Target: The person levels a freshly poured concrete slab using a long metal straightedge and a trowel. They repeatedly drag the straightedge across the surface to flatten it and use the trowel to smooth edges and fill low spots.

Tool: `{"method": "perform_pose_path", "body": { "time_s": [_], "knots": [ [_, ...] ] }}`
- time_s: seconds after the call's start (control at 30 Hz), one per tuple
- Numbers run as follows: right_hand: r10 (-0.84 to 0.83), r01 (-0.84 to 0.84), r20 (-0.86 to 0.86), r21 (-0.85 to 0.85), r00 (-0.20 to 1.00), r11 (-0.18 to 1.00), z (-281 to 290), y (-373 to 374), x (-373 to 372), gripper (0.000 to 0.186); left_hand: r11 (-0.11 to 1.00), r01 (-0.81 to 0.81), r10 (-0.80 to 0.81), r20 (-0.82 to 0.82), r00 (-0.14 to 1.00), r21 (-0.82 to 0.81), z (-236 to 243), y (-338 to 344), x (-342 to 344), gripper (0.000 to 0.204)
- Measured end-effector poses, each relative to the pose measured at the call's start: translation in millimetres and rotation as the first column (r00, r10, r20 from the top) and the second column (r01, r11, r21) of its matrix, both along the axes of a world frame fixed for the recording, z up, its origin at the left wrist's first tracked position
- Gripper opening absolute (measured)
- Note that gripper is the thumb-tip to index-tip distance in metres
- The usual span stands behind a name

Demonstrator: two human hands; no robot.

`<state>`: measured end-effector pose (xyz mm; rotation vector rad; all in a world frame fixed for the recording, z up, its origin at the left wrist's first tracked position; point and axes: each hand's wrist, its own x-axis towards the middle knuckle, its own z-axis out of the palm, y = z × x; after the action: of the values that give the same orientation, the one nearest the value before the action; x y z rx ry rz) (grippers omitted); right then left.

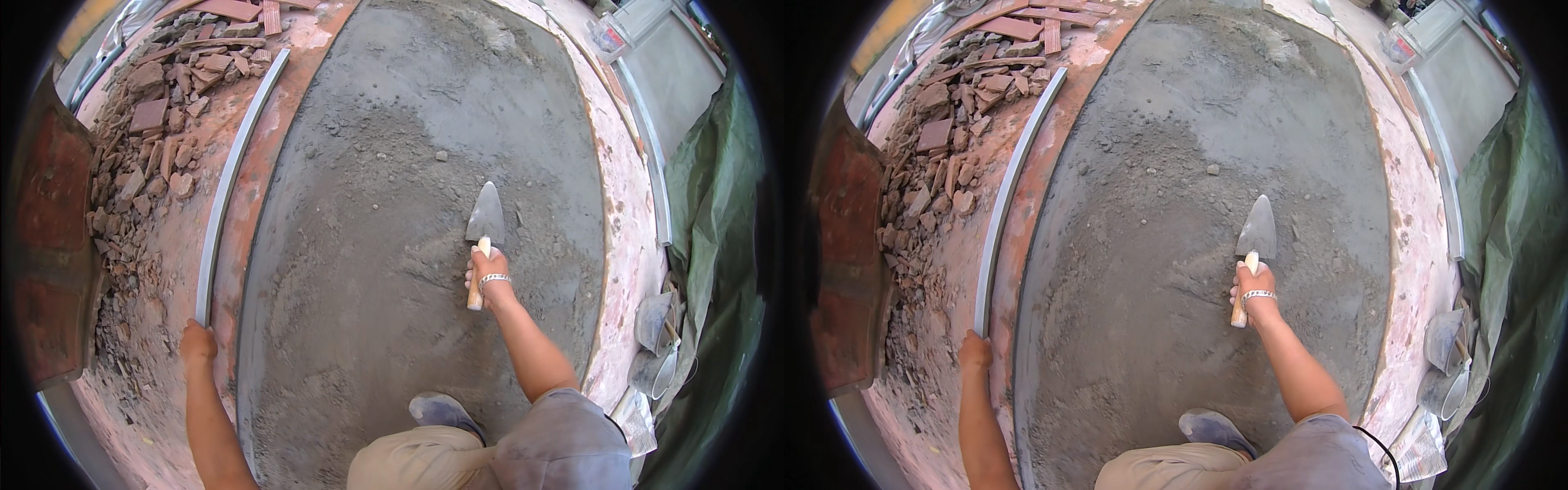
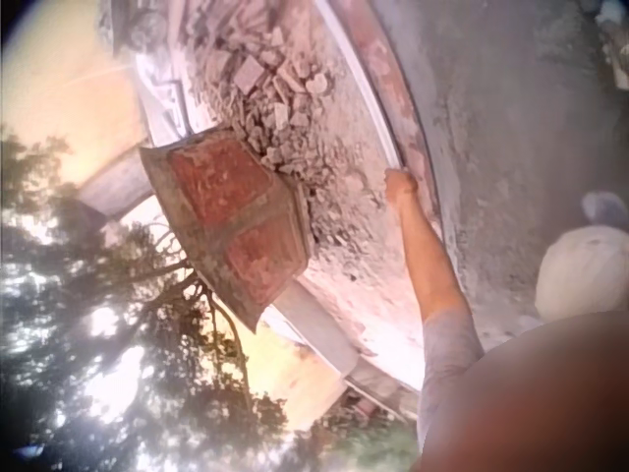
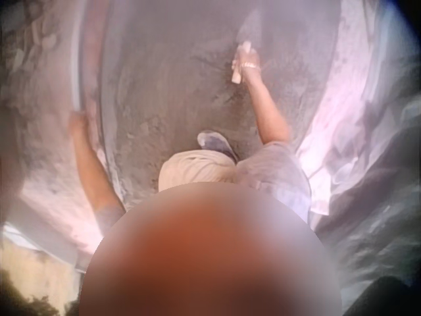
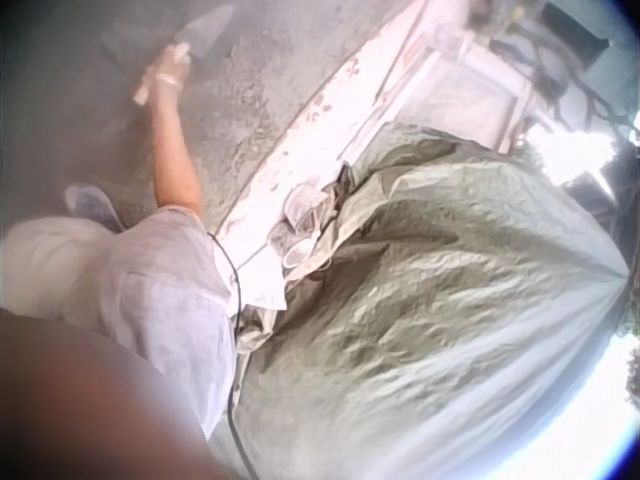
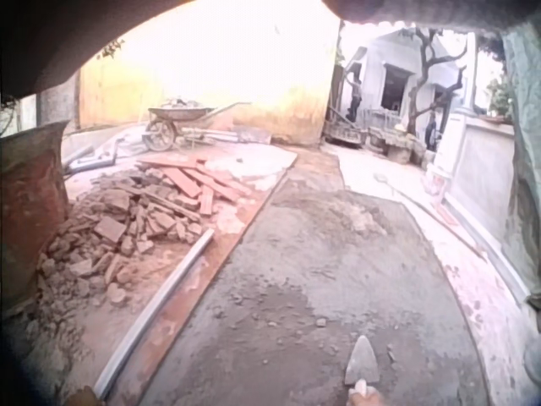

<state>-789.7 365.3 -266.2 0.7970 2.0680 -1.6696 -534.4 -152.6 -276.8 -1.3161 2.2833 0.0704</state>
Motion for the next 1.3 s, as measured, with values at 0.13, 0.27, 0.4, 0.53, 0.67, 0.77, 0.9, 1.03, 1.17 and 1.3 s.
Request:
{"method": "perform_pose_path", "body": {
  "time_s": [0.13,0.27,0.4,0.53,0.67,0.77,0.9,1.03,1.17,1.3],
  "knots": [
    [0.034,-0.034,-0.005,0.056,0.999,0.998,-5.0,-37.4,-7.6,0.023,0.999,-0.01,0.009,0.037,0.999,0.036,4.4,-13.3,-8.9,0.043],
    [0.105,-0.105,-0.038,0.019,0.994,0.994,-13.0,-88.5,-17.0,0.023,0.997,-0.051,0.047,0.066,0.997,0.065,6.9,-17.7,-12.9,0.044],
    [0.118,-0.12,-0.034,-0.041,0.992,0.992,-23.8,-138.9,-25.8,0.024,0.995,-0.077,0.071,0.091,0.993,0.06,7.0,-17.9,-14.9,0.045],
    [0.101,-0.104,-0.053,-0.068,0.994,0.992,-30.2,-179.6,-30.2,0.021,0.991,-0.115,0.107,0.119,0.987,0.066,8.4,-21.2,-19.3,0.046],
    [0.066,-0.073,-0.066,-0.113,0.996,0.991,-34.5,-215.9,-37.7,0.022,0.989,-0.134,0.125,0.136,0.983,0.056,9.8,-20.4,-22.3,0.047],
    [0.066,-0.079,-0.083,-0.171,0.994,0.982,-38.3,-247.2,-50.6,0.022,0.99,-0.135,0.129,0.125,0.984,0.045,10.3,-19.9,-23.2,0.047],
    [0.128,-0.162,-0.159,-0.223,0.979,0.961,-40.5,-295.8,-89.7,0.031,0.984,-0.165,0.157,0.103,0.982,0.067,10.8,-21.0,-24.2,0.051],
    [0.572,-0.452,-0.134,0.481,0.809,0.752,-35.5,-335.8,-144.8,0.046,0.985,-0.16,0.151,0.119,0.981,0.069,11.3,-21.1,-24.2,0.049],
    [0.543,-0.372,-0.175,0.557,0.821,0.743,-26.8,-328.7,-168.8,0.05,0.984,-0.161,0.152,0.116,0.982,0.075,9.5,-22.2,-21.8,0.049],
    [0.658,-0.466,-0.102,0.627,0.746,0.625,-20.8,-297.6,-198.0,0.049,0.982,-0.168,0.159,0.101,0.982,0.088,6.5,-25.8,-18.9,0.049]
  ]
}}
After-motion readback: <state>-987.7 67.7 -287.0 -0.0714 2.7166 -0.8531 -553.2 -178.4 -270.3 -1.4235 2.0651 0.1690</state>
